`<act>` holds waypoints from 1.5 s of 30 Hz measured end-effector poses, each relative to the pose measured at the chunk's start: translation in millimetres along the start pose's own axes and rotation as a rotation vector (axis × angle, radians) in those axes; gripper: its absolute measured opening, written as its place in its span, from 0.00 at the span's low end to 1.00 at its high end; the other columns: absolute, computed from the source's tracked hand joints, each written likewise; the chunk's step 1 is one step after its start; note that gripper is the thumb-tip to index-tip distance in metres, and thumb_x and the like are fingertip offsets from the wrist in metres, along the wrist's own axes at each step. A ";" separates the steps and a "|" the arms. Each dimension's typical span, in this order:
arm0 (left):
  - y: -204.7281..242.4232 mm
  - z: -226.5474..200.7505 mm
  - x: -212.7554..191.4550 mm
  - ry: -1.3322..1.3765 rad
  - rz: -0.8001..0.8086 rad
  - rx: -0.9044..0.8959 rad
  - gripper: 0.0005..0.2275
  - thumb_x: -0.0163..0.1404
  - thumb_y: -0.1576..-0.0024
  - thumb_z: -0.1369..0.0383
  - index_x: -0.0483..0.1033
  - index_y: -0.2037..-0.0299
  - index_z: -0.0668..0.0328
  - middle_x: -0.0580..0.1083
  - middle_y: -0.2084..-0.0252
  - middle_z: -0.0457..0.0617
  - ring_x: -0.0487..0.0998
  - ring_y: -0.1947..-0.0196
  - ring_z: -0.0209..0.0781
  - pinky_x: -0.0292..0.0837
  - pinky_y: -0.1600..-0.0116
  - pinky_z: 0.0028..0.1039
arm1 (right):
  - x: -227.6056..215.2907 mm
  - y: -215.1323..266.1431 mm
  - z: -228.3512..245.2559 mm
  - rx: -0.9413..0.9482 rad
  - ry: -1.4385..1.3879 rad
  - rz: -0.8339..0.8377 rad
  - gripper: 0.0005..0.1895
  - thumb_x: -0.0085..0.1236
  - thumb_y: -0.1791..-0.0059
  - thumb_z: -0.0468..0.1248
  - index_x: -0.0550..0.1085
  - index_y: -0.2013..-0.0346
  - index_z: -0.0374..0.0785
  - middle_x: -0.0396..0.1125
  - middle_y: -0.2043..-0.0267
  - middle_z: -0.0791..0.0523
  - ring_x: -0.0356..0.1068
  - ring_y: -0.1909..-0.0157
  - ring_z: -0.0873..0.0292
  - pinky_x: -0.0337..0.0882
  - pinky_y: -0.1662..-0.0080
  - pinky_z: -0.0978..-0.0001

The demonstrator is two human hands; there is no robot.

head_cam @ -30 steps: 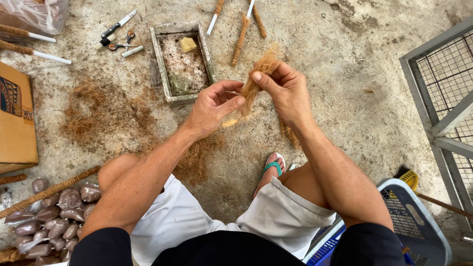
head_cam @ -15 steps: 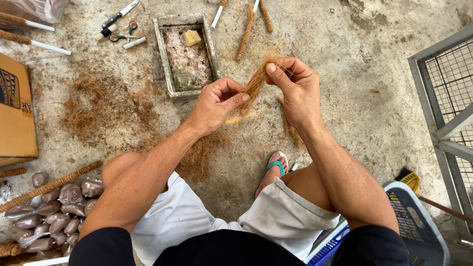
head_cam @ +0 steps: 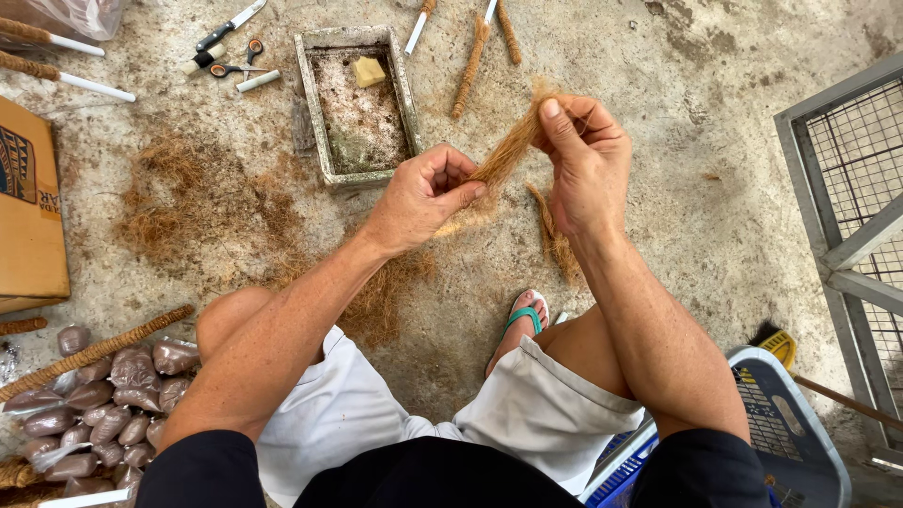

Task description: The person sits cross-legged and repeatedly twists bundles of brown fibrous material by hand into rope-like strands. They gather loose fibers, roll them between palms, and occasionally place finished strands into a nearby blue basket.

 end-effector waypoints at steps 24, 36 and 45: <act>6.5 -1.1 3.3 -0.226 0.009 0.045 0.05 0.59 0.39 0.72 0.77 0.57 0.61 0.80 0.67 0.46 0.80 0.68 0.29 0.77 0.64 0.21 | -25.7 -10.0 13.5 -0.097 -0.056 -0.079 0.04 0.58 0.40 0.35 0.74 0.57 0.37 0.71 0.61 0.57 0.70 0.62 0.63 0.77 0.58 0.67; 13.6 11.2 -4.1 -0.200 -0.053 0.221 0.27 0.58 0.36 0.59 0.63 0.31 0.60 0.68 0.33 0.61 0.72 0.34 0.51 0.75 0.35 0.47 | -18.3 -4.8 22.2 -0.125 0.027 -0.022 0.03 0.58 0.41 0.34 0.74 0.56 0.38 0.74 0.58 0.55 0.72 0.63 0.63 0.78 0.61 0.67; 7.1 21.3 20.2 -0.258 0.045 -0.034 0.31 0.51 0.38 0.57 0.54 0.29 0.60 0.70 0.42 0.62 0.80 0.50 0.49 0.82 0.50 0.37 | 10.5 18.9 7.9 0.028 0.144 0.166 0.05 0.60 0.42 0.34 0.74 0.55 0.36 0.77 0.54 0.54 0.75 0.60 0.65 0.79 0.56 0.71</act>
Point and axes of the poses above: each hand's wrist, its own y-axis away from the middle knuckle, its own x-axis out of the palm, z = x × y, the point moved 4 cm from there along -y, towards the middle knuckle
